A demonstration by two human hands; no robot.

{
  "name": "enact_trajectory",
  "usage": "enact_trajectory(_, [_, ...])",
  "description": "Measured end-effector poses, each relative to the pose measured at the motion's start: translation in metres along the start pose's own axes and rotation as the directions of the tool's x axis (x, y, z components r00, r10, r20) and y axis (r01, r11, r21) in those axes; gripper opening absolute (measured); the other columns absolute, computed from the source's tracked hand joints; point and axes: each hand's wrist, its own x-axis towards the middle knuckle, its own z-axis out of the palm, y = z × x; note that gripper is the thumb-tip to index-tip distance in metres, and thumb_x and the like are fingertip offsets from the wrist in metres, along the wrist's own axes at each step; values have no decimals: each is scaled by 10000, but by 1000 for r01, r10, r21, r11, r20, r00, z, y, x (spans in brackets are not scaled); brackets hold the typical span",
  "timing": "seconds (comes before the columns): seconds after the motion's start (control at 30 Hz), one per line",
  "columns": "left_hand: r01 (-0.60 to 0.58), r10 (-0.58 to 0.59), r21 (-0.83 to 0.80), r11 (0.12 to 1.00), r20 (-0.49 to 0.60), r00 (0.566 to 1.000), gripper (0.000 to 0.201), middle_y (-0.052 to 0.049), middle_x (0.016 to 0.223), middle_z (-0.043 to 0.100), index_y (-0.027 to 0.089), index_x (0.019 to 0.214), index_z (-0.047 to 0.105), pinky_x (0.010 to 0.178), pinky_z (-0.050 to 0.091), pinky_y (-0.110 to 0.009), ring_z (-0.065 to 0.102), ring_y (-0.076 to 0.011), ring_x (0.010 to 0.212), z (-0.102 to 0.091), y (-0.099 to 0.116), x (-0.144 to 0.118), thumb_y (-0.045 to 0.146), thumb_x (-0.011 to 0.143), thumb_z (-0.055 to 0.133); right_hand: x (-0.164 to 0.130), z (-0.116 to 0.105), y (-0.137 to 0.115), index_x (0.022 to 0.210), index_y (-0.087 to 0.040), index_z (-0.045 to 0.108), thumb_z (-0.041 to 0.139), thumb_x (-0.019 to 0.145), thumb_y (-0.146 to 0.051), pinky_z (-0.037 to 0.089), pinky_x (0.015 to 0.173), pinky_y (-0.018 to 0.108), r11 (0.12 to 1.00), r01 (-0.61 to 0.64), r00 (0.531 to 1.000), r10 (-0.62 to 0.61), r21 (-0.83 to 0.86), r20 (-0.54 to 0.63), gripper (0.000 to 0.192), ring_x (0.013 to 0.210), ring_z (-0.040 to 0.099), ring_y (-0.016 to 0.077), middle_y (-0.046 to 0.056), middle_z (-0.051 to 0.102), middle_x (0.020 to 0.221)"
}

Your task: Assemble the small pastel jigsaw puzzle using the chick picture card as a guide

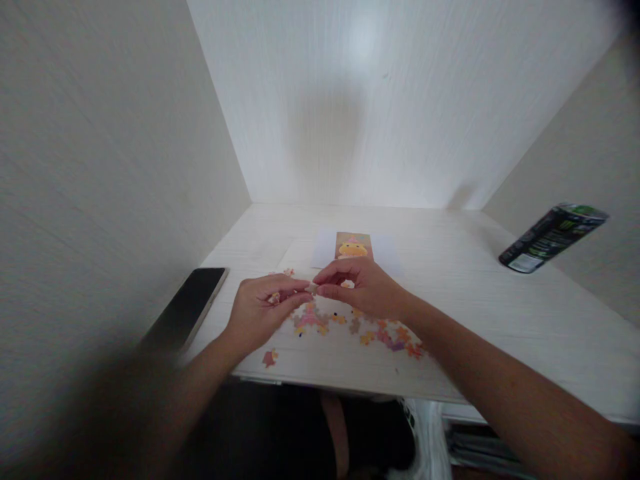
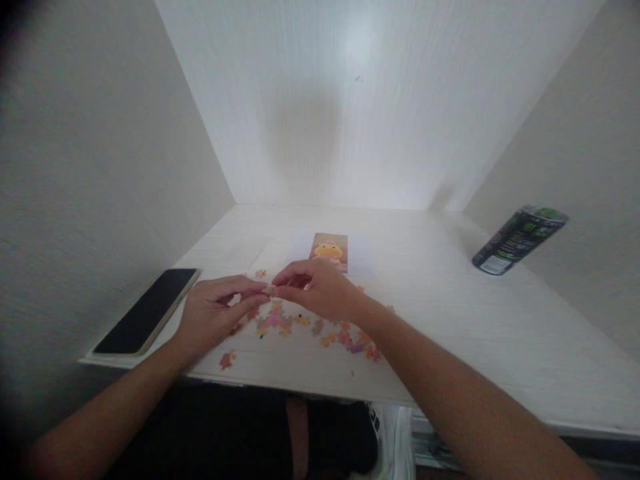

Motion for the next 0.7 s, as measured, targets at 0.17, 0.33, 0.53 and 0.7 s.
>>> enact_trajectory(0.17, [-59,41,143,988,125,991,275,-25,815,728,198,1046,735,632,479,-257,616,-132,658,-7,-2,-1,367,829,725,2,4,10,879,-166,717,680,830,-378,449,594,242,997,-36,999,34,72,22,221,651,580,113,30,696,760])
enact_trajectory(0.33, [-202,34,359,911,423,906,372,-63,976,666,212,1117,704,832,472,-331,604,-206,931,-22,1,0,486,873,640,3,-1,14,871,-188,742,629,839,-230,417,636,250,937,8,998,12,-350,55,125,655,572,112,20,699,742])
enact_trajectory(0.53, [-279,-11,444,852,548,837,344,-76,1014,604,240,1134,696,847,449,-356,571,-230,959,-17,0,-4,474,931,549,1,5,23,893,-188,739,607,843,-241,376,575,242,911,-15,989,74,-413,129,151,604,551,106,12,691,718])
enact_trajectory(0.7, [-286,-28,472,834,553,833,343,-74,1006,591,248,1081,722,848,436,-376,574,-228,913,-13,-2,-5,487,942,518,1,9,26,869,-178,733,630,819,-220,370,569,234,911,-21,992,70,-412,104,121,584,538,96,-3,677,689])
